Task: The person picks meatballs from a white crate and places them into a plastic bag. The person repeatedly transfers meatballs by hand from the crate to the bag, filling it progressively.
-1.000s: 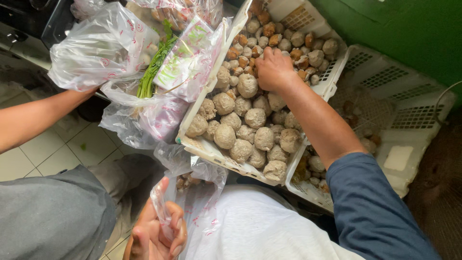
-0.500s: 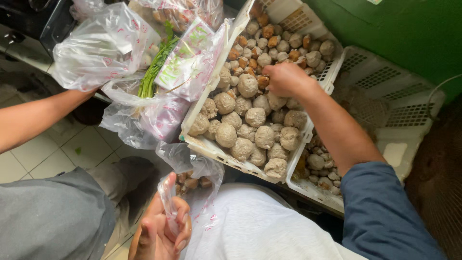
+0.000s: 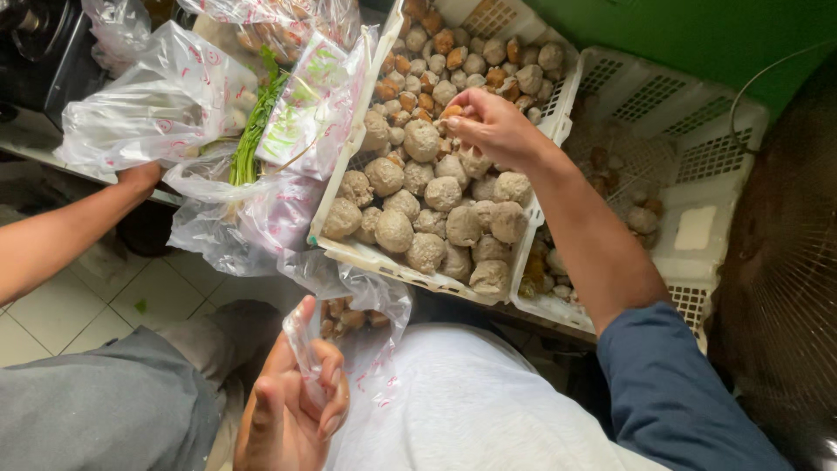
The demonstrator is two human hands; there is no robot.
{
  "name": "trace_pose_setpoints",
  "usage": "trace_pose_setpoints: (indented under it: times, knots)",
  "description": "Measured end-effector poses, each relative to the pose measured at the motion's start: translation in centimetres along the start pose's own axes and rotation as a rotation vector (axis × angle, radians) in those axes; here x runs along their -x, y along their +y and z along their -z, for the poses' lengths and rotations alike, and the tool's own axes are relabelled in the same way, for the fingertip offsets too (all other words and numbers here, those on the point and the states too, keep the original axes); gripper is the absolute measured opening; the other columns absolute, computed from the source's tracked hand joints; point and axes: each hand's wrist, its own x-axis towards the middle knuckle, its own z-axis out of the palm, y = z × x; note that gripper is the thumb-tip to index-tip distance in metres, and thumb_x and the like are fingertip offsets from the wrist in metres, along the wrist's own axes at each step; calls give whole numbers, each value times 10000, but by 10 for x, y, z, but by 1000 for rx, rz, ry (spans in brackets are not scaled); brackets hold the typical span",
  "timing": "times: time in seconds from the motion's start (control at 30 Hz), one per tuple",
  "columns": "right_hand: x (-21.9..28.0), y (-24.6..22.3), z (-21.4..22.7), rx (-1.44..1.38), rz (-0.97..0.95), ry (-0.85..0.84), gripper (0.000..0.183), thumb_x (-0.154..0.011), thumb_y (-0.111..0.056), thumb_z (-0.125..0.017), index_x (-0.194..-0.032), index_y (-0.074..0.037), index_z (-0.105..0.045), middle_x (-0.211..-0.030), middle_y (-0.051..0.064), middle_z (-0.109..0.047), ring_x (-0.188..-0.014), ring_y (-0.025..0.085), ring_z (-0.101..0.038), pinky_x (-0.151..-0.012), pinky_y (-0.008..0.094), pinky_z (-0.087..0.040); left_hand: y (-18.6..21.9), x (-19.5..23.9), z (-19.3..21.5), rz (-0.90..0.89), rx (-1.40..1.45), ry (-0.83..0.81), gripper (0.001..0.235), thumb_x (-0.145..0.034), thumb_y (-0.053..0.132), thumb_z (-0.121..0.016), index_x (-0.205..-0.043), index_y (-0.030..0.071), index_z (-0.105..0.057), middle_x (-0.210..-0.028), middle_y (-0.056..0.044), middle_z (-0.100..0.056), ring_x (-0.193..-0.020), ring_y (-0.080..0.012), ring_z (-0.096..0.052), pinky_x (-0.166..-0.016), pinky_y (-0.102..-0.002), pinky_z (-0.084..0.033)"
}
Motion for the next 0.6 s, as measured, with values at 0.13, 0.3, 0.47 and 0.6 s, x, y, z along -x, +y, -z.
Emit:
trace_pose_setpoints:
  times: [0.13, 0.3, 0.47, 0.6]
  knots:
    - [78, -44, -59, -813, 219, -675, 246, -1028, -133, -605, -1245, -19, -617, -1020, 106, -720, -637, 63, -549, -506, 189, -483, 2, -2, -13, 31, 8, -38, 1228, -762, 776, -675, -1660, 73, -218, -917, -101, -459, -574, -158, -450, -480, -261, -357]
    - [122, -81, -168, -210, 468, -727, 415, -1005, -199, -644, -1379, -40, -555, -1137, 117, -724, -999, 201, -709, -859, 377, -579, 2, 4, -20, 31, -18, -82, 1315, -701, 860, -642, -1663, 68, -220, -907, -84, -474, -521, -155, -447, -453, -259, -341]
    - [125, -78, -162, 287, 586, -594, 478, -929, -172, -714, -1358, -11, -577, -1250, 216, -689, -1124, 349, -672, -951, 448, -547, 0, 4, -13, 2, -33, 5, 1331, -657, 883, -629, -1646, 85, -232, -858, -84, -480, -475, -155, -437, -412, -272, -324]
    - [72, -39, -78, 68, 491, -546, 251, -967, -151, -682, -1196, -54, -710, -1052, 84, -791, -922, 180, -783, -829, 330, -653, -6, 7, 0, -5, -25, 22, 1334, -663, 881, -625, -1643, 66, -233, -860, -84, -483, -485, -161, -453, -411, -279, -340]
